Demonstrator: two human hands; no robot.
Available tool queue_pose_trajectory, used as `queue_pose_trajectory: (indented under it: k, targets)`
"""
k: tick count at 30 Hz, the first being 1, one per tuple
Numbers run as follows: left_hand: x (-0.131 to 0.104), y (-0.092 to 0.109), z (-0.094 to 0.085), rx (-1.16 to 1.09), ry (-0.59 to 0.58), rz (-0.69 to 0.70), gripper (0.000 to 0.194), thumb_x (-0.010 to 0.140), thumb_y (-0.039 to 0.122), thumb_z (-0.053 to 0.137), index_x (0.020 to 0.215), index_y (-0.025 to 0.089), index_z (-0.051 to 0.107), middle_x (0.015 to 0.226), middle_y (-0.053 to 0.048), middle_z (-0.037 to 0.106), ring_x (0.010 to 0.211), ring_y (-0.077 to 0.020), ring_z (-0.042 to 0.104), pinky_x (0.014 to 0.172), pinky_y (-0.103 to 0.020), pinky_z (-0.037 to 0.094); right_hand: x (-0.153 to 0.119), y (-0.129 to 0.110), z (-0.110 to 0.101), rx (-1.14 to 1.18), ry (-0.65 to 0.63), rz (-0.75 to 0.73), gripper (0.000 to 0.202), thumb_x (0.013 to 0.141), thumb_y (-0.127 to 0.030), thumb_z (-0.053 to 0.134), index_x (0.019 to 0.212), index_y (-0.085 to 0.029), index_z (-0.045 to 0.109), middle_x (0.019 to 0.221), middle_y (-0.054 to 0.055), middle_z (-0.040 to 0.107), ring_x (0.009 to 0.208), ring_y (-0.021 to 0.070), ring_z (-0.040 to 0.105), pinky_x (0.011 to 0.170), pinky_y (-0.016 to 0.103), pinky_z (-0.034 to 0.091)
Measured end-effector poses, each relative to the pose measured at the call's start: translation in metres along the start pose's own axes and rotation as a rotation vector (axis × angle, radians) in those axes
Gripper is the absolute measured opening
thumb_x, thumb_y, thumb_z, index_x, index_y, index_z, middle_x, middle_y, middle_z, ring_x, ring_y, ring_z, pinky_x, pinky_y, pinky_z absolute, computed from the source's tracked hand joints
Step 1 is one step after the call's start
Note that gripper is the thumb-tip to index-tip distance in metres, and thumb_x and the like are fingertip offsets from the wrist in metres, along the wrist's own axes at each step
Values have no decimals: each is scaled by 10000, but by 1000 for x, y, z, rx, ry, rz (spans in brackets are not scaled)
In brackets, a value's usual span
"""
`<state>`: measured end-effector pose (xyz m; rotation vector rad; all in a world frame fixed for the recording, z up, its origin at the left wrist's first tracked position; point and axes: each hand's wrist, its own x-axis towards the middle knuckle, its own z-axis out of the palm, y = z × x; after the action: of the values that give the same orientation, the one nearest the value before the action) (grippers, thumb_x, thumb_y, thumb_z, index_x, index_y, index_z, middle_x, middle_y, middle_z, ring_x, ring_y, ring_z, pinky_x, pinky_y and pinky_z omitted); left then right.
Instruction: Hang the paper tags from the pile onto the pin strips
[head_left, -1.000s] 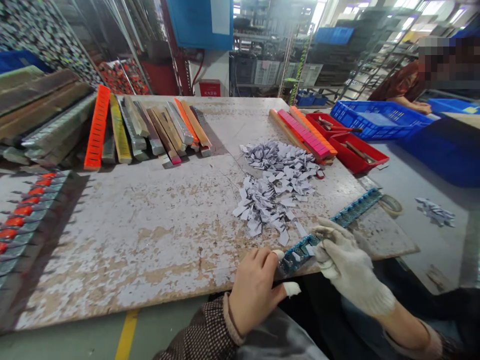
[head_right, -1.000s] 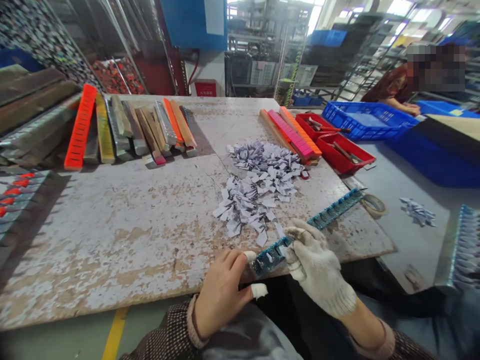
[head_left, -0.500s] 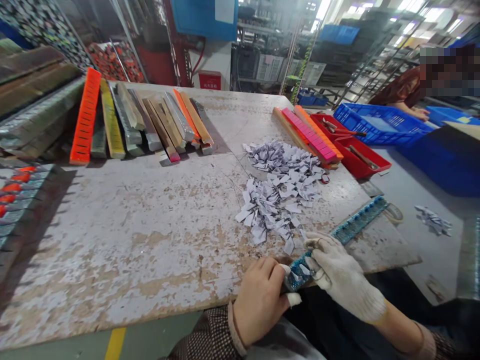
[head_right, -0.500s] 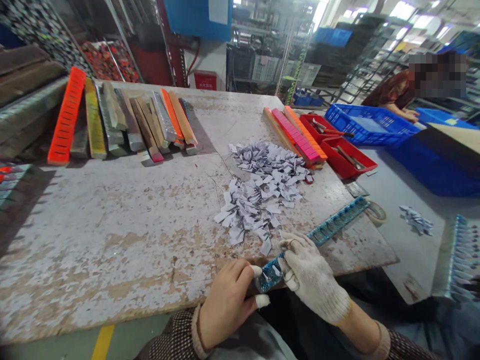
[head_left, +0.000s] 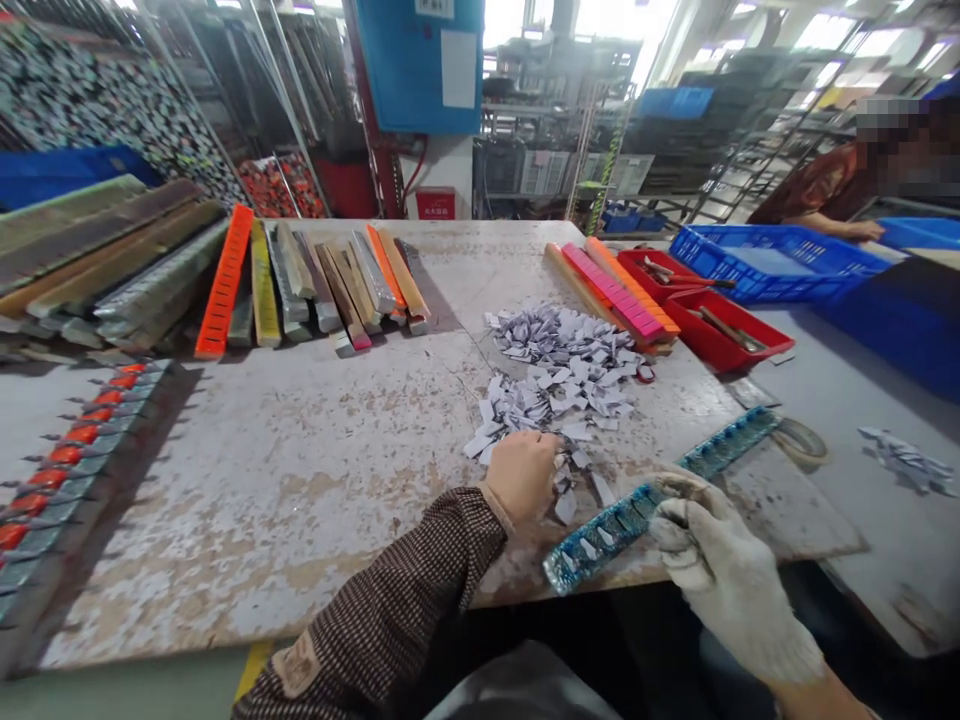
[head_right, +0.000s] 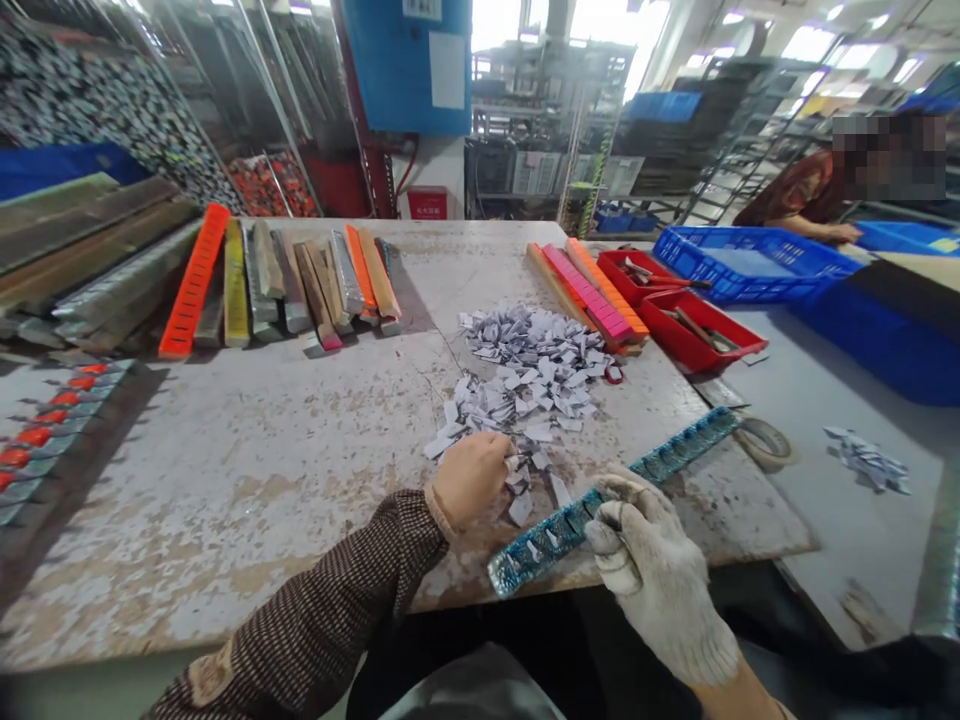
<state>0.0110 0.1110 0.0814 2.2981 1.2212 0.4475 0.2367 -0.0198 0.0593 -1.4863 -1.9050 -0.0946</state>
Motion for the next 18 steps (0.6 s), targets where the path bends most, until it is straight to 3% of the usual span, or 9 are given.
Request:
queue_pose_trajectory:
  k: [4, 6, 9, 11, 13, 16, 18]
  targets:
    - [-25, 3, -8, -237, -42, 16, 149, 996, 263, 554, 927, 154, 628, 855, -53, 712, 775, -181, 667, 723, -272, 517, 14, -11, 2, -42, 45, -26, 145, 982, -314, 583, 1093, -221, 583, 1336, 172, 600, 1293, 346, 585, 1015, 559, 560]
    - [-43, 11, -10, -588, -86, 30, 266, 1000, 401, 570, 917, 153, 616, 815, -33, 687, 712, -148, 629, 670, -235, 498, 23, -23, 3, 2, 25, -42, 177, 984, -330, 573, 1112, -210, 589, 1340, 182, 595, 1342, 361, 543, 1044, 581, 539]
    - [-68, 25, -9, -1083, -81, -14, 404, 890, 537, 710, 859, 146, 618, 806, -32, 651, 733, -145, 587, 696, -237, 478, 32, -44, 2, 230, -45, -30, 109, 1002, -250, 507, 987, -218, 610, 1282, 150, 636, 1291, 287, 600, 1023, 461, 580]
    - [-81, 31, -9, -1088, -82, -36, 429, 852, 556, 754, 848, 146, 628, 789, -22, 631, 727, -137, 552, 691, -230, 451, 30, -56, -1, 355, -75, -17, 153, 997, -192, 491, 890, -220, 597, 1253, 131, 657, 1211, 235, 653, 944, 349, 614]
    - [-90, 34, -9, -942, -125, -11, 439, 868, 565, 738, 786, 155, 606, 729, 2, 581, 678, -120, 486, 637, -219, 395, 25, -64, -6, 403, -87, -2, 167, 985, -184, 518, 834, -219, 581, 1297, 130, 649, 1173, 224, 674, 870, 290, 629]
    - [-99, 34, -7, -757, -180, 122, 517, 937, 579, 641, 658, 179, 470, 649, 33, 460, 613, -104, 394, 582, -233, 306, 11, -69, -15, 417, -91, 31, 143, 972, -224, 565, 836, -229, 608, 1337, 119, 650, 1121, 237, 702, 819, 283, 649]
    - [-104, 35, -4, -713, -144, 214, 544, 982, 573, 564, 638, 192, 384, 638, 36, 417, 598, -106, 380, 581, -250, 282, 0, -69, -21, 390, -87, 56, 92, 967, -269, 583, 911, -255, 654, 1304, 108, 679, 1104, 262, 714, 814, 311, 665]
